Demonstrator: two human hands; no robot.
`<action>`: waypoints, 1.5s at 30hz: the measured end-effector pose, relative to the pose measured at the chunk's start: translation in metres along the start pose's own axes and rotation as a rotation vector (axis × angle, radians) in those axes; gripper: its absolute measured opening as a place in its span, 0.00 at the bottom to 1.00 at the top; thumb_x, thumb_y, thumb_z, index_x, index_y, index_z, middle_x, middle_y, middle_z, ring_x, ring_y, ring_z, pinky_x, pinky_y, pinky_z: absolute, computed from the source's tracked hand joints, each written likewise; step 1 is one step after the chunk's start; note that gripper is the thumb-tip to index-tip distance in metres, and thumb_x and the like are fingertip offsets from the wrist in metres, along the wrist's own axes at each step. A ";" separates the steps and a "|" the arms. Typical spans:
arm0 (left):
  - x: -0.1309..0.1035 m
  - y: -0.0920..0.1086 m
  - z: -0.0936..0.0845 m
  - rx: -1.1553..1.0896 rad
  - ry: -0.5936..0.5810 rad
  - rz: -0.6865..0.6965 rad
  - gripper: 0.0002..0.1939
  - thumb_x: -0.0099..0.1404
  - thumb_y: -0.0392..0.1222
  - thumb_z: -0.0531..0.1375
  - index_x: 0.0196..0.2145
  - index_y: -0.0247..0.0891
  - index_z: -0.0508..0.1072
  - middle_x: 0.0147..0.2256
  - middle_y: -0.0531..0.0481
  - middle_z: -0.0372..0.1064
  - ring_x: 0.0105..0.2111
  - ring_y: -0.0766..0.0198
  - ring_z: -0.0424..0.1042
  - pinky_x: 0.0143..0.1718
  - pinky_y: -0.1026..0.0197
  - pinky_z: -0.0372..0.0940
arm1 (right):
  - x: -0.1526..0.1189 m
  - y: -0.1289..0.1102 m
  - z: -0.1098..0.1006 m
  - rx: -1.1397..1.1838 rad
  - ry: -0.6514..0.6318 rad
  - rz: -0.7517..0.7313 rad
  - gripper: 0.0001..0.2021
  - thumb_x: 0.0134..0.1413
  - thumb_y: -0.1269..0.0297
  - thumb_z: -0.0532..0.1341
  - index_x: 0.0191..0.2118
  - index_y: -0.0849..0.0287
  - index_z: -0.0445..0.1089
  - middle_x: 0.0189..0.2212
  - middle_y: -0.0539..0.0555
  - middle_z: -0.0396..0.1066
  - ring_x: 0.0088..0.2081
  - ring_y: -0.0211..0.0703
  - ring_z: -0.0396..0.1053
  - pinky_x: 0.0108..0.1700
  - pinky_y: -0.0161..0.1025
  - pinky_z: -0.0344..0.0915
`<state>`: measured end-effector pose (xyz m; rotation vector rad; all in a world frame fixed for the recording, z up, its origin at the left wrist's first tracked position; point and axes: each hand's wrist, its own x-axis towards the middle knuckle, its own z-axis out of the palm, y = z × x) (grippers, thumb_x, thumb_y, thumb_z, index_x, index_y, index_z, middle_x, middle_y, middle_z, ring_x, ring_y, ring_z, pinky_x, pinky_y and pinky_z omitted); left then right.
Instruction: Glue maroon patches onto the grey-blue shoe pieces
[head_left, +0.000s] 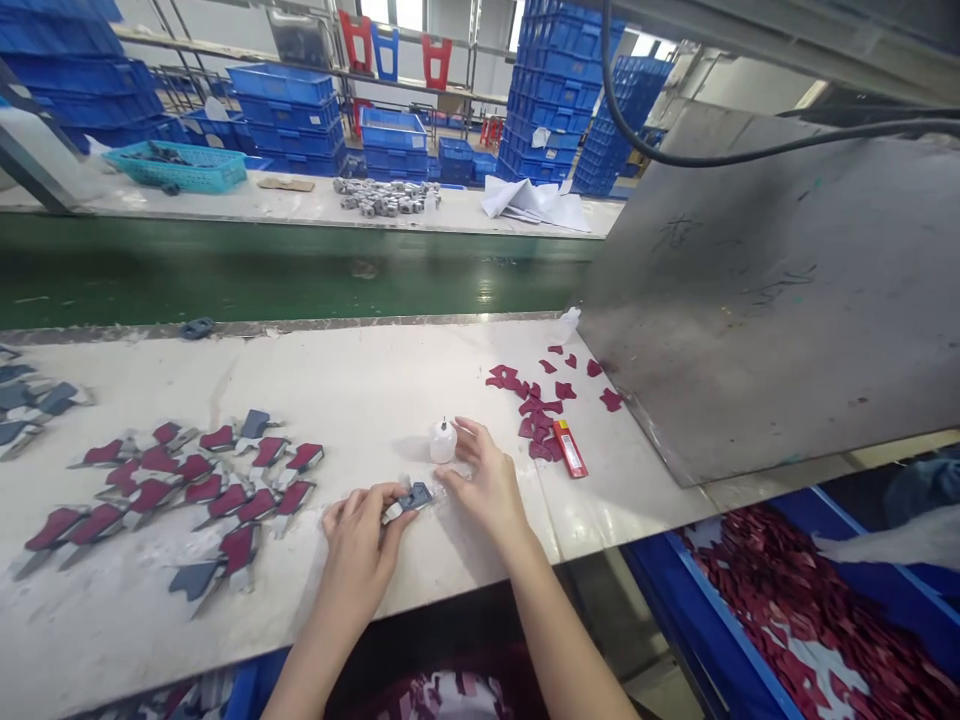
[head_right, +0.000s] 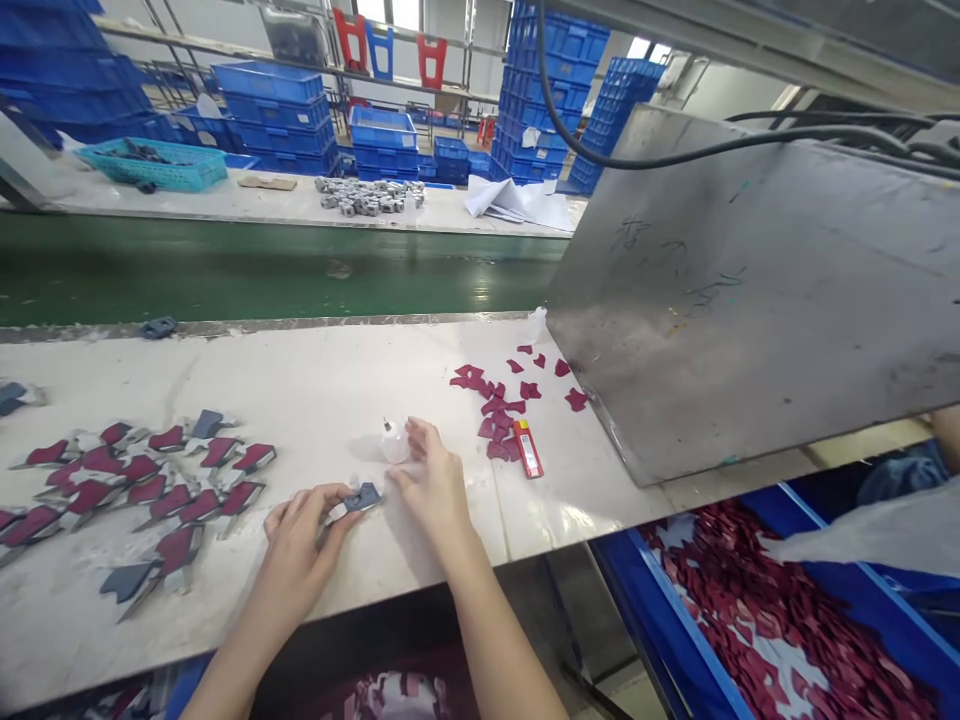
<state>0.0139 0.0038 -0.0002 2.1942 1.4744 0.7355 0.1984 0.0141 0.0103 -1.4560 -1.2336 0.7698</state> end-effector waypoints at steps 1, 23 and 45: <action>0.000 0.000 0.000 -0.002 0.000 -0.002 0.06 0.68 0.43 0.55 0.42 0.44 0.67 0.39 0.47 0.77 0.42 0.51 0.72 0.49 0.47 0.53 | -0.003 0.001 -0.009 -0.105 0.004 -0.036 0.28 0.47 0.71 0.64 0.57 0.54 0.65 0.53 0.57 0.73 0.49 0.50 0.73 0.52 0.49 0.70; -0.014 0.020 -0.010 -0.762 0.267 -0.459 0.13 0.57 0.47 0.68 0.38 0.40 0.75 0.41 0.46 0.79 0.42 0.53 0.79 0.43 0.57 0.73 | -0.033 -0.029 -0.039 -0.011 0.144 0.050 0.08 0.55 0.61 0.66 0.39 0.57 0.75 0.32 0.52 0.74 0.35 0.42 0.75 0.40 0.39 0.74; -0.024 0.062 -0.028 -0.857 0.312 -0.459 0.12 0.57 0.37 0.68 0.40 0.40 0.83 0.32 0.52 0.82 0.35 0.57 0.81 0.40 0.65 0.76 | -0.061 -0.068 0.011 0.574 0.097 0.241 0.03 0.44 0.67 0.72 0.29 0.56 0.79 0.28 0.52 0.78 0.34 0.42 0.76 0.39 0.38 0.75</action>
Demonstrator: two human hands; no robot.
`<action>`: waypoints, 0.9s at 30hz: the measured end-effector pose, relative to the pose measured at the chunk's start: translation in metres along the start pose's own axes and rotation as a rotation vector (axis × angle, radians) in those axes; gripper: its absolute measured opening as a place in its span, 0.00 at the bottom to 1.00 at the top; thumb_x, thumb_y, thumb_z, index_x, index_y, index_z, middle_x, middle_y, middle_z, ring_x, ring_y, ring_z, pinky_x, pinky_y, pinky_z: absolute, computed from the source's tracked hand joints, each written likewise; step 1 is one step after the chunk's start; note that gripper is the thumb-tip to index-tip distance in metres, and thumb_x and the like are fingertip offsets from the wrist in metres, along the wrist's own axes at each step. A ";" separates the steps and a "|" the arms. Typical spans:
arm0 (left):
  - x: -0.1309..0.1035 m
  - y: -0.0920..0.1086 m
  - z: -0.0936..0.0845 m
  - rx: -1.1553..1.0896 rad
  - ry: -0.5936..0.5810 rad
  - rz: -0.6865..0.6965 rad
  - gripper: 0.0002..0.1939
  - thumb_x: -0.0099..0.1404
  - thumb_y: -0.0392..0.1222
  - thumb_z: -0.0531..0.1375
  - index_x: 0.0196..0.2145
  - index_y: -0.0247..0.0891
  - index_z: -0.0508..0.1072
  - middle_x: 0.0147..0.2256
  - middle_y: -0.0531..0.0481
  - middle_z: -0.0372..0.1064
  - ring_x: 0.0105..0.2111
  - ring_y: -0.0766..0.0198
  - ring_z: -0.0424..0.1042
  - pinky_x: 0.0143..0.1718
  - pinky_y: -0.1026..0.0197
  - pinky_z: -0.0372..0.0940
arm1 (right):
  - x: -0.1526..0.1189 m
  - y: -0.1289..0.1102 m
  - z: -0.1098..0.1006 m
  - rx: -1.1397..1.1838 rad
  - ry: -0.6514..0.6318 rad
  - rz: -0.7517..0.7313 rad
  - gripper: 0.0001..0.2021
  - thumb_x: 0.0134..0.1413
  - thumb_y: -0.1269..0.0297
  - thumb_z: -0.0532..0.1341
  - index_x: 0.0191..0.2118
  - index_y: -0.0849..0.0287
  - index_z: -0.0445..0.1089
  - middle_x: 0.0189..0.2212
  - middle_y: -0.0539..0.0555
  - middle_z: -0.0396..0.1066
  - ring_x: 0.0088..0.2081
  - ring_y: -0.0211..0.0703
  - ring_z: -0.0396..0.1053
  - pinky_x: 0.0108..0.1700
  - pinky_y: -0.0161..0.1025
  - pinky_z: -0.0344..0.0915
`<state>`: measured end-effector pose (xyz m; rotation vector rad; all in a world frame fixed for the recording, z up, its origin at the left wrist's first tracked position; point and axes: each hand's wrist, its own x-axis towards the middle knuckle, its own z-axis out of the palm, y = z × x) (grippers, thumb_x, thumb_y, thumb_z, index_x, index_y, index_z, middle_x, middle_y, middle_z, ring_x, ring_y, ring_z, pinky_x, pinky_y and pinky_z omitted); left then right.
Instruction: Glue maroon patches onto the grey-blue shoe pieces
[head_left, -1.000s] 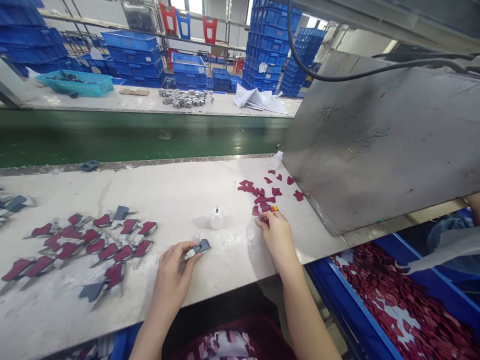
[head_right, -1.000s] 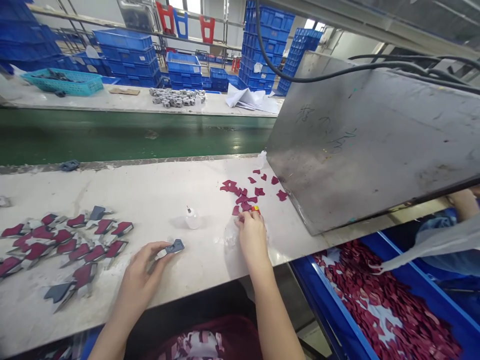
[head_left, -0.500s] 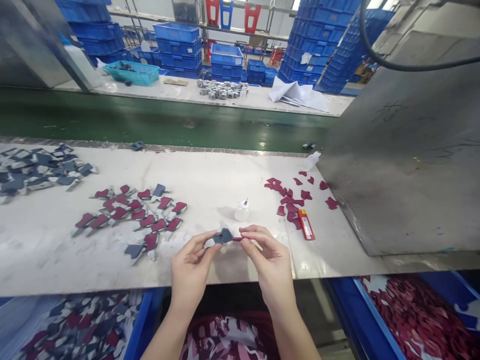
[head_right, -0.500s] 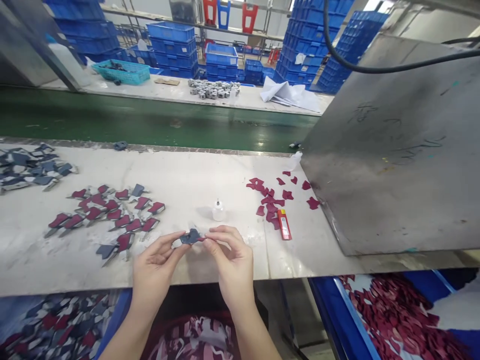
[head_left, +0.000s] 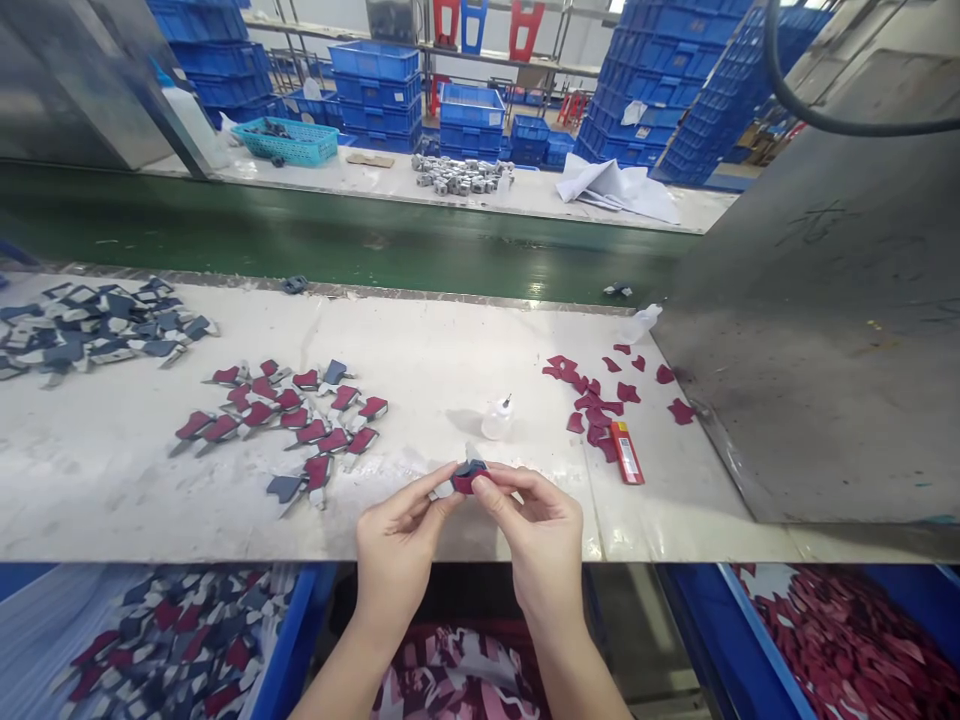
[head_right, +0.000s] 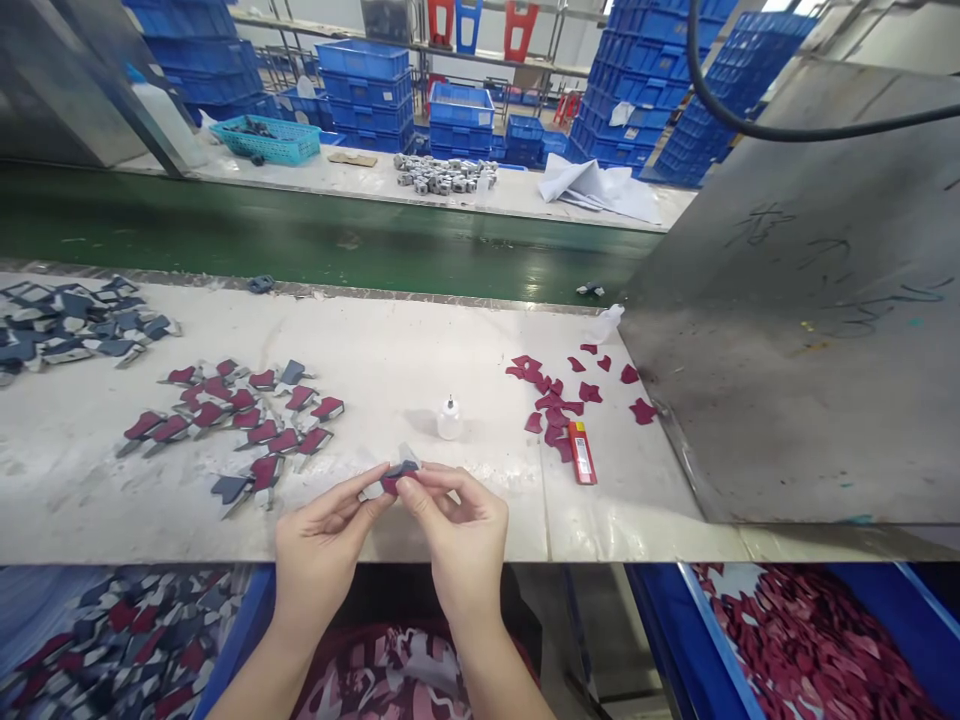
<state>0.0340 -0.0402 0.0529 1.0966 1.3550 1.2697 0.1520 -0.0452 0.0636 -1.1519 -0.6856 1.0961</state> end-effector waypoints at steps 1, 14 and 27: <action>-0.001 0.001 0.000 0.004 0.003 0.003 0.11 0.57 0.37 0.68 0.40 0.40 0.83 0.31 0.52 0.82 0.33 0.58 0.81 0.40 0.65 0.76 | 0.000 0.000 0.000 -0.002 -0.003 -0.009 0.03 0.45 0.67 0.72 0.29 0.56 0.79 0.29 0.52 0.78 0.35 0.43 0.76 0.40 0.38 0.74; -0.004 0.013 0.004 -0.168 -0.011 -0.101 0.08 0.55 0.38 0.70 0.35 0.40 0.83 0.35 0.49 0.82 0.36 0.57 0.81 0.43 0.63 0.76 | -0.012 0.025 -0.003 -0.379 0.114 -0.623 0.13 0.52 0.78 0.67 0.39 0.51 0.77 0.32 0.51 0.67 0.37 0.41 0.70 0.37 0.42 0.73; -0.012 0.043 0.005 -0.219 -0.064 -0.138 0.21 0.54 0.40 0.71 0.46 0.37 0.78 0.36 0.46 0.82 0.37 0.56 0.81 0.40 0.64 0.76 | 0.007 -0.012 -0.029 -0.050 -0.419 -0.134 0.10 0.59 0.66 0.64 0.46 0.49 0.77 0.38 0.53 0.71 0.40 0.42 0.71 0.39 0.38 0.72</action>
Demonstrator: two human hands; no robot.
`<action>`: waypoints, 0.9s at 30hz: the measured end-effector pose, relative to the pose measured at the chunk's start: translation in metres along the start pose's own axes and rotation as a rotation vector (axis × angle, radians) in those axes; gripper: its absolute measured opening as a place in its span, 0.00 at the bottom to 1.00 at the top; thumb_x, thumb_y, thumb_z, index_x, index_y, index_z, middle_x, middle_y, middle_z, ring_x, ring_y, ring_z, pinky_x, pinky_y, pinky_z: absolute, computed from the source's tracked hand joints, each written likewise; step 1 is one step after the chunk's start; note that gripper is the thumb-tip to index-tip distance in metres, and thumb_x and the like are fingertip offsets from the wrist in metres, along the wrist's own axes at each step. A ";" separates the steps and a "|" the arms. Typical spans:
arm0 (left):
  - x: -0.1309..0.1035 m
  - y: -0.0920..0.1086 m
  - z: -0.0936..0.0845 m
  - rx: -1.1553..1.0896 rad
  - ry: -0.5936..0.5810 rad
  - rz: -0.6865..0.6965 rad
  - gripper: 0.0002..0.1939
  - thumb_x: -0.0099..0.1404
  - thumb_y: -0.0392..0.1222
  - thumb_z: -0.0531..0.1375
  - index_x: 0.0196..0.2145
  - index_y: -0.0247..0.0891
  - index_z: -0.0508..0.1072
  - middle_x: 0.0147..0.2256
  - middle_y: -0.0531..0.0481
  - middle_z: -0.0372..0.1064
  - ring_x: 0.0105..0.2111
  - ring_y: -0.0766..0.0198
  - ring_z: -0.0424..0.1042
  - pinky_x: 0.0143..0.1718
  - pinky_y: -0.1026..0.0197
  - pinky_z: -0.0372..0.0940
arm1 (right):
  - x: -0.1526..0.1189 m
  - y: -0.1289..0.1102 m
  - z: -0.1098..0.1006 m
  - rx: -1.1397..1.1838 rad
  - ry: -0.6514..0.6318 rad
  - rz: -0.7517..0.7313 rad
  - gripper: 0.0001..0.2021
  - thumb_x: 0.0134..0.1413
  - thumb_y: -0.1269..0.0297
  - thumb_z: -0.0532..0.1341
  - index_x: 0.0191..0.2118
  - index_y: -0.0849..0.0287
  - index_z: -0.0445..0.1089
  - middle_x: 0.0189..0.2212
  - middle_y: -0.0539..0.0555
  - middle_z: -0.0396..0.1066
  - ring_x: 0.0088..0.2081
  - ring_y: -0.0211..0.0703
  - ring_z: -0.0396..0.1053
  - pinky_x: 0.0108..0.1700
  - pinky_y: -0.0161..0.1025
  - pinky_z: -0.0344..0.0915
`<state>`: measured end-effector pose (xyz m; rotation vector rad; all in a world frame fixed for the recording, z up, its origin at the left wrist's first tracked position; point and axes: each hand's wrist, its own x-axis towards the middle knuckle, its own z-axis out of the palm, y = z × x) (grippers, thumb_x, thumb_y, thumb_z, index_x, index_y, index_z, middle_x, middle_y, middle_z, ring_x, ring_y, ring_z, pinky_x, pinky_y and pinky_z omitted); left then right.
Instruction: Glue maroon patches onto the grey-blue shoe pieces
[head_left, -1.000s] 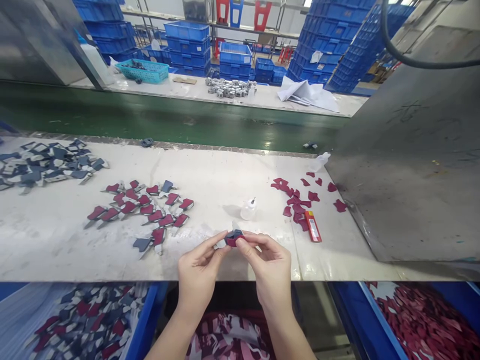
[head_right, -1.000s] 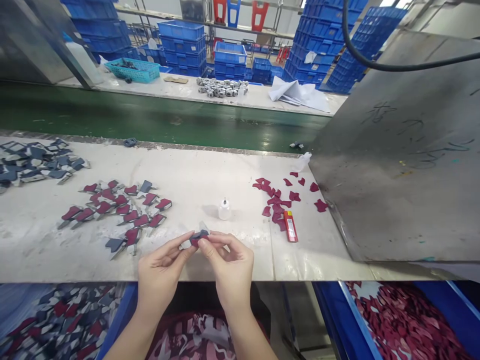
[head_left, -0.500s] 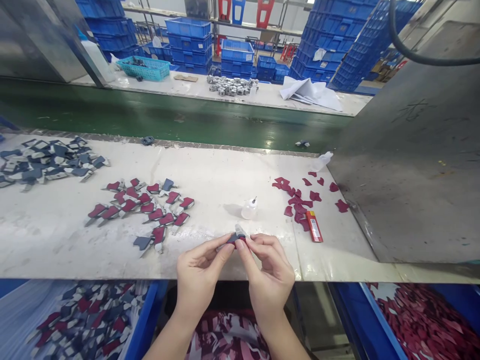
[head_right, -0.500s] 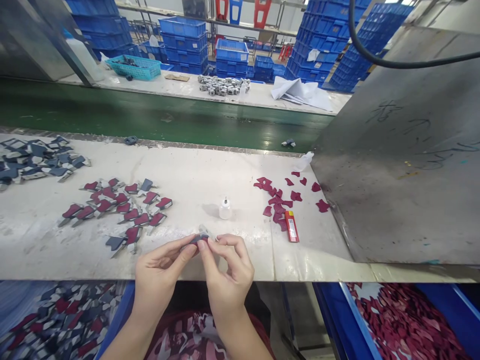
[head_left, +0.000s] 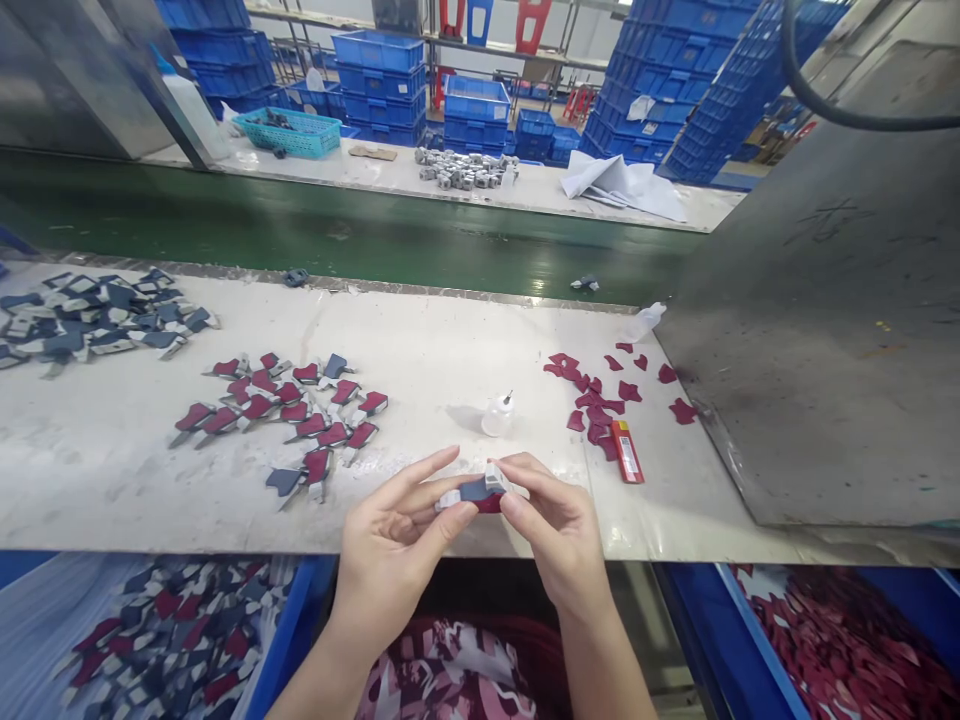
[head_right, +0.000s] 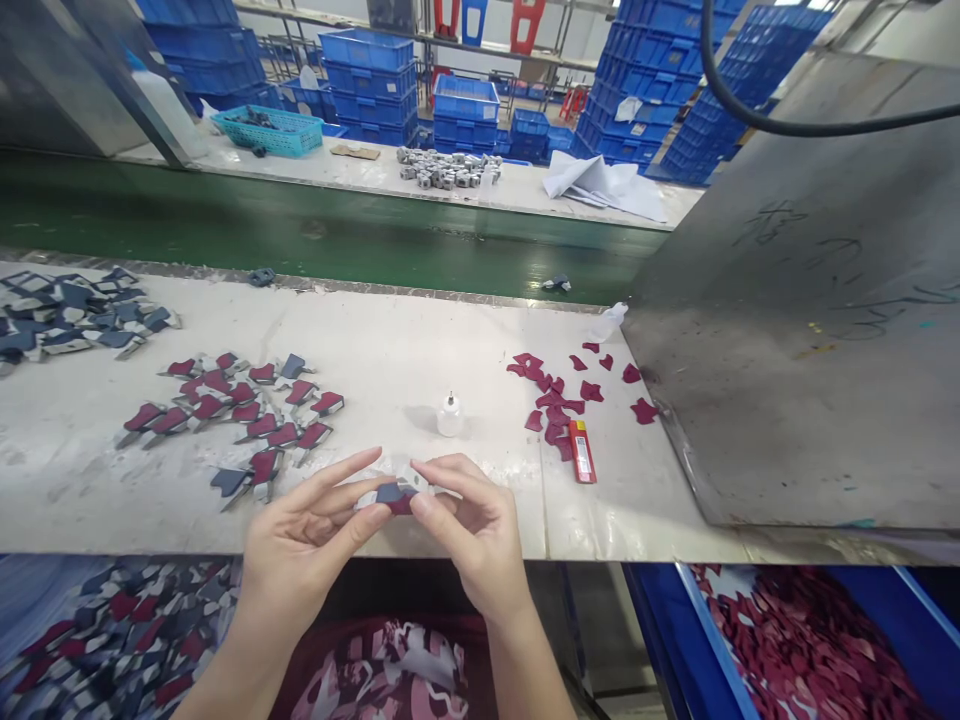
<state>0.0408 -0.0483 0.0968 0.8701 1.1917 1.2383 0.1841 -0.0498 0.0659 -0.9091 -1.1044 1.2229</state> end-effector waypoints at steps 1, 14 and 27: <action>0.001 0.000 -0.002 0.010 -0.017 -0.004 0.21 0.54 0.40 0.71 0.46 0.37 0.78 0.37 0.46 0.82 0.37 0.56 0.81 0.41 0.63 0.76 | 0.000 -0.001 -0.001 -0.002 -0.010 -0.010 0.10 0.59 0.66 0.64 0.45 0.49 0.77 0.36 0.52 0.70 0.39 0.40 0.70 0.39 0.37 0.71; 0.004 -0.005 -0.003 0.073 0.012 -0.064 0.14 0.49 0.39 0.72 0.36 0.38 0.83 0.35 0.46 0.82 0.37 0.52 0.81 0.42 0.59 0.77 | -0.009 0.004 0.002 -0.271 0.059 -0.124 0.14 0.62 0.69 0.60 0.52 0.47 0.72 0.39 0.53 0.66 0.40 0.41 0.67 0.41 0.38 0.68; 0.004 -0.014 0.002 0.146 0.129 0.032 0.11 0.52 0.39 0.71 0.35 0.37 0.82 0.35 0.47 0.82 0.36 0.55 0.81 0.39 0.63 0.76 | -0.002 0.016 0.008 -0.271 0.107 -0.056 0.09 0.62 0.64 0.60 0.46 0.55 0.74 0.34 0.53 0.68 0.38 0.42 0.68 0.41 0.40 0.68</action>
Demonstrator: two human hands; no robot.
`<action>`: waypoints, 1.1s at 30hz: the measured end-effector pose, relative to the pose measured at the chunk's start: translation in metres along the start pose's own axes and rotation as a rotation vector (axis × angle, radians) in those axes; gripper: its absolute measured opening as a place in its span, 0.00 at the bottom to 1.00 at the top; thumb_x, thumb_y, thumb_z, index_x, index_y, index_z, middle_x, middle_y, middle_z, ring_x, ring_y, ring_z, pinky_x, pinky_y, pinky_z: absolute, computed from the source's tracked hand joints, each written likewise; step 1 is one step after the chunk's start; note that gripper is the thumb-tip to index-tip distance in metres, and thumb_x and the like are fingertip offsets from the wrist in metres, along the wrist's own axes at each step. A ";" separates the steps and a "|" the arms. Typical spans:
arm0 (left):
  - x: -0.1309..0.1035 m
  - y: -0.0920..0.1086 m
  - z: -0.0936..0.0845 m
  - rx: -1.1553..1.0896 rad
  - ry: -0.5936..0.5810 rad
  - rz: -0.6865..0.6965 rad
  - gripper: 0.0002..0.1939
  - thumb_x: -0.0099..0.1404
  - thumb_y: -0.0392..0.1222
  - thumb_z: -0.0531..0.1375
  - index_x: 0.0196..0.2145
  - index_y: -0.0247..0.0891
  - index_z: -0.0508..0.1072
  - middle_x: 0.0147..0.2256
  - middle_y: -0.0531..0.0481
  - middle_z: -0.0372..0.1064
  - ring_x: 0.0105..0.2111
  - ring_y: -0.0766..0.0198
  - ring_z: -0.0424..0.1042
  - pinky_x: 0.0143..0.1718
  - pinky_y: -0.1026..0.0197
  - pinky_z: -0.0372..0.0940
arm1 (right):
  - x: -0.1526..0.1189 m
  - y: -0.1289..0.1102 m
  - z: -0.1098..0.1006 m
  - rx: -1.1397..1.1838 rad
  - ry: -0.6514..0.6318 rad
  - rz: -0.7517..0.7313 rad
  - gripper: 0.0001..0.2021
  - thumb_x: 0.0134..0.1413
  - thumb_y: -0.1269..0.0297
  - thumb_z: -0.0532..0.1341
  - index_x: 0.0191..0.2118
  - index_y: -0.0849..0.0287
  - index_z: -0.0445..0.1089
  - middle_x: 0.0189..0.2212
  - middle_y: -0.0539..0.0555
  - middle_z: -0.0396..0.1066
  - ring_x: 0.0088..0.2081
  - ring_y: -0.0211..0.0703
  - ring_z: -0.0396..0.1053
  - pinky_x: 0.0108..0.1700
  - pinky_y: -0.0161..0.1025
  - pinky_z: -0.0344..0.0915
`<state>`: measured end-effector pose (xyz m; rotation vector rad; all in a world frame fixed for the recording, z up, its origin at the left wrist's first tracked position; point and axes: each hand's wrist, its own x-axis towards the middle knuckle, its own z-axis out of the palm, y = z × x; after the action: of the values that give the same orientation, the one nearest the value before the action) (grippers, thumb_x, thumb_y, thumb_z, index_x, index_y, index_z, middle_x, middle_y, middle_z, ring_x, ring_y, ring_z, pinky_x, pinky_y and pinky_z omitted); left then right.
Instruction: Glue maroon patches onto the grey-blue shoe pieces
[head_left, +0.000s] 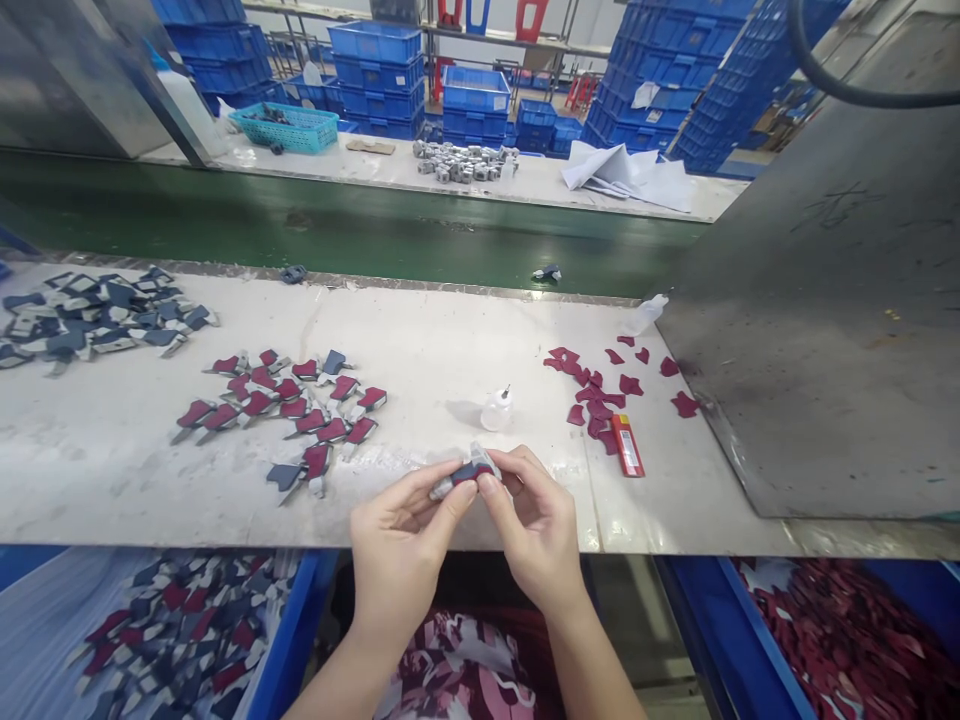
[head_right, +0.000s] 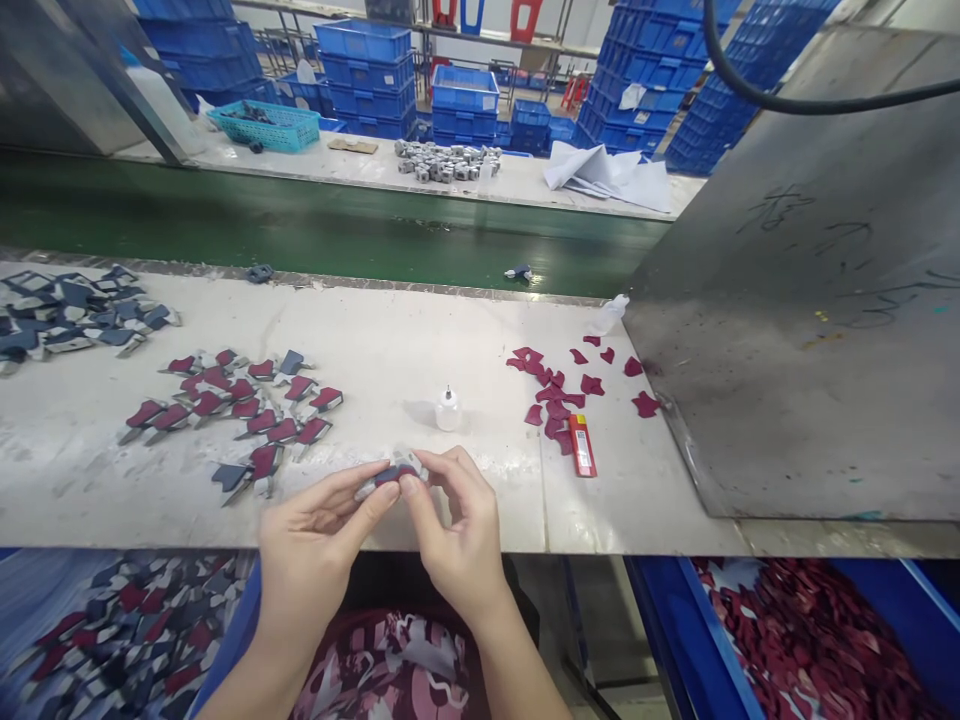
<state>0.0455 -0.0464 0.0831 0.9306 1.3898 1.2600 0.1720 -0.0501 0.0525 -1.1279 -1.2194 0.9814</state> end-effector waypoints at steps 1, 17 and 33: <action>0.005 -0.003 -0.001 -0.025 -0.029 -0.039 0.12 0.51 0.40 0.72 0.35 0.36 0.82 0.35 0.46 0.82 0.36 0.54 0.81 0.40 0.62 0.76 | 0.002 0.003 0.001 0.014 -0.004 0.034 0.09 0.62 0.63 0.61 0.46 0.55 0.74 0.35 0.54 0.69 0.38 0.42 0.69 0.42 0.40 0.68; 0.025 -0.016 -0.009 -0.209 -0.060 -0.262 0.18 0.48 0.43 0.74 0.37 0.33 0.82 0.33 0.45 0.82 0.35 0.56 0.81 0.42 0.59 0.77 | 0.012 0.012 0.000 0.116 -0.077 0.253 0.14 0.56 0.58 0.65 0.46 0.55 0.78 0.34 0.53 0.73 0.38 0.43 0.72 0.45 0.41 0.72; 0.022 -0.012 -0.019 -0.149 -0.114 -0.215 0.19 0.47 0.41 0.74 0.38 0.33 0.82 0.32 0.43 0.81 0.36 0.50 0.81 0.41 0.55 0.77 | 0.008 0.016 0.004 0.164 -0.077 0.182 0.11 0.56 0.59 0.65 0.45 0.54 0.77 0.34 0.52 0.71 0.35 0.40 0.70 0.39 0.38 0.71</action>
<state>0.0238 -0.0310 0.0665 0.7200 1.2525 1.1142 0.1694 -0.0388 0.0381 -1.0932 -1.0892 1.2503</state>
